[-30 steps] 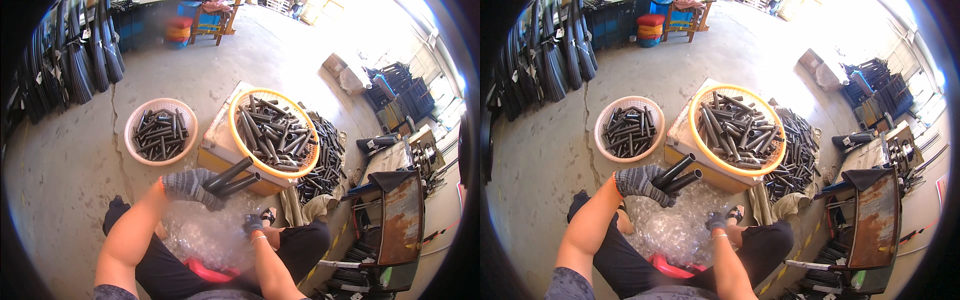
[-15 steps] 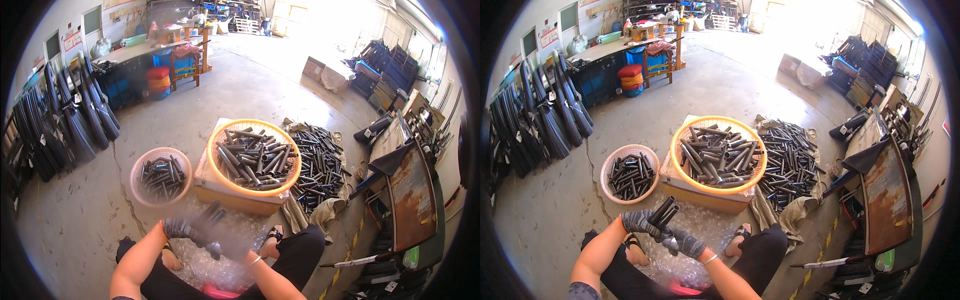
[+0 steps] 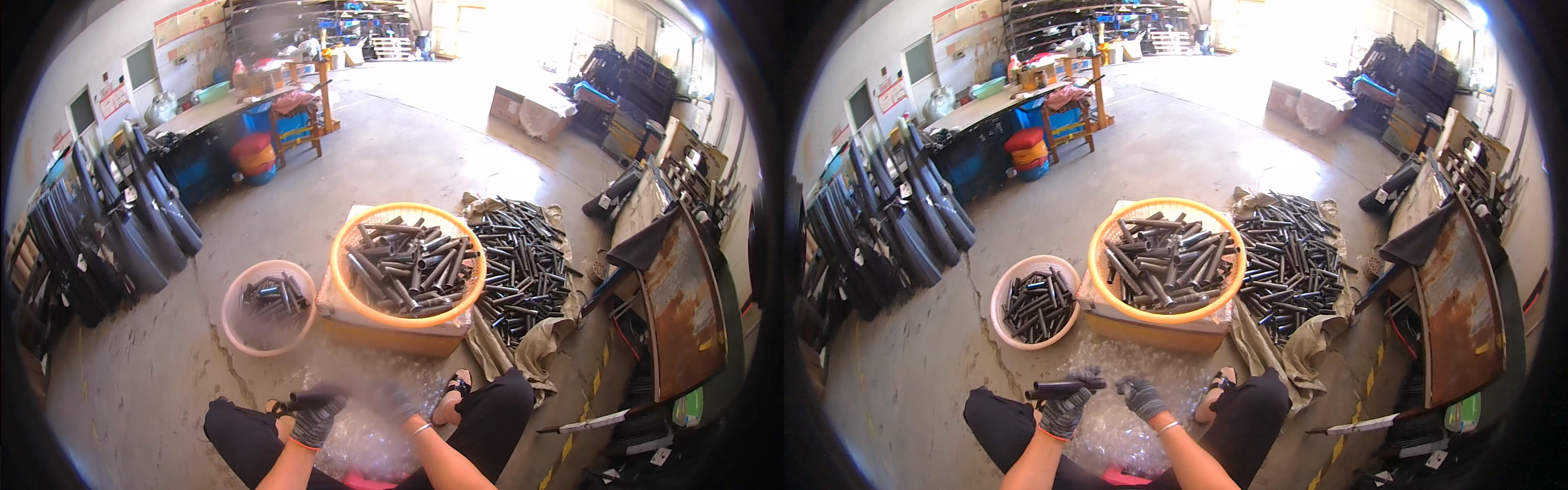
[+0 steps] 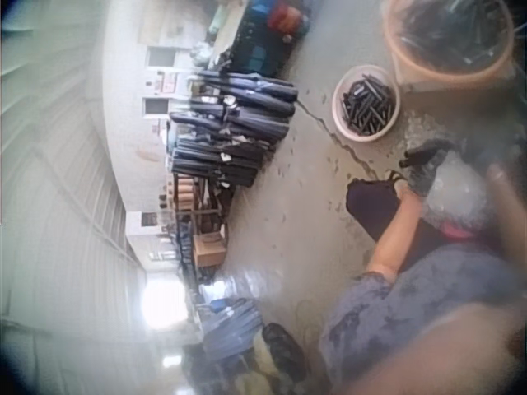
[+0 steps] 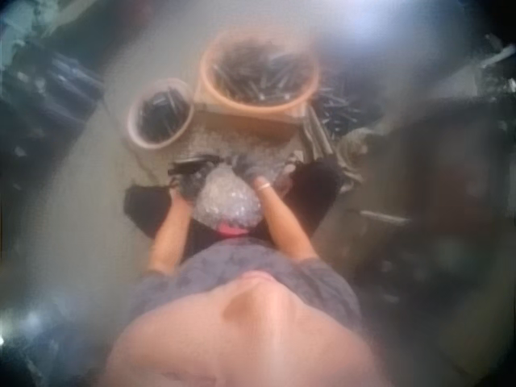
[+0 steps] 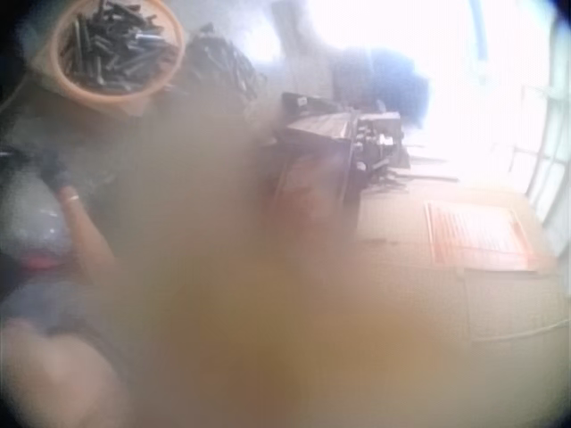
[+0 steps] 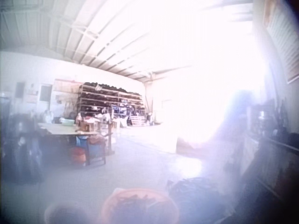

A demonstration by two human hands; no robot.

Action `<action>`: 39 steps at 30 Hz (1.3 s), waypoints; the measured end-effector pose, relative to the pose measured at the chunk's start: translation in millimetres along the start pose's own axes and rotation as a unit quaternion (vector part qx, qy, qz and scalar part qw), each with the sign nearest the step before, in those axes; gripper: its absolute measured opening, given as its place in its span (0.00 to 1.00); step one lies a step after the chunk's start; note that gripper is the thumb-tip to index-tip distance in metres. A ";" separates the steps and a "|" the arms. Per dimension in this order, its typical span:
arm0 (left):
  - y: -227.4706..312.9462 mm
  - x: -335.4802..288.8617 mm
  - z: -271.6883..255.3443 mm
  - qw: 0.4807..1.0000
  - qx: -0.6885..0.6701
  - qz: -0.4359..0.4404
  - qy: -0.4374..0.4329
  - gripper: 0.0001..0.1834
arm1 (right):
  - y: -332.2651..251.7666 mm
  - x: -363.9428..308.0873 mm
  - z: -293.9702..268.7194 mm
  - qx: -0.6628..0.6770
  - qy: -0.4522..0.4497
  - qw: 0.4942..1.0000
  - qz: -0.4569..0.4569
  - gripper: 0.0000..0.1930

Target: The person picks up metal tubes from a basket, bundles several together, and wraps them in bubble wrap.

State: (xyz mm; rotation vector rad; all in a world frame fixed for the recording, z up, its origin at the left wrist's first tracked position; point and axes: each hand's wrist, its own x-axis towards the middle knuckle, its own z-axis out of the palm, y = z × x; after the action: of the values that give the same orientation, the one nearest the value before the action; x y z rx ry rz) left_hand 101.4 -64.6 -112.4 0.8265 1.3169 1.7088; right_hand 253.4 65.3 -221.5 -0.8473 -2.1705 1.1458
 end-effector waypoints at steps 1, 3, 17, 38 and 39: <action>-8.7 7.4 4.5 0.996 -0.077 0.022 0.037 0.19 | 29.8 -9.8 -2.4 -0.017 0.026 0.997 0.071 0.10; 44.0 8.9 3.6 0.985 -0.100 0.049 0.132 0.17 | 37.1 -16.1 -3.0 -0.165 -0.036 0.974 0.149 0.12; 52.9 -2.6 6.1 0.973 0.214 0.025 0.087 0.13 | -169.4 23.9 -51.2 0.502 -0.184 0.838 0.108 0.40; 123.9 -28.6 -11.5 0.979 0.025 0.089 0.182 0.16 | -187.2 15.9 -52.9 0.193 -0.249 0.949 0.015 0.09; 134.0 -28.1 -15.2 0.979 -0.043 0.059 0.189 0.15 | -175.5 20.2 -50.5 0.106 -0.238 0.965 -0.019 0.09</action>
State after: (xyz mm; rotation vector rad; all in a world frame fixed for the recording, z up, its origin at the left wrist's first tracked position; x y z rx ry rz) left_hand 73.7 -113.7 13.3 0.5538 1.4501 2.0765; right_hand 226.8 28.7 -43.4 -0.4654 -2.3591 1.6611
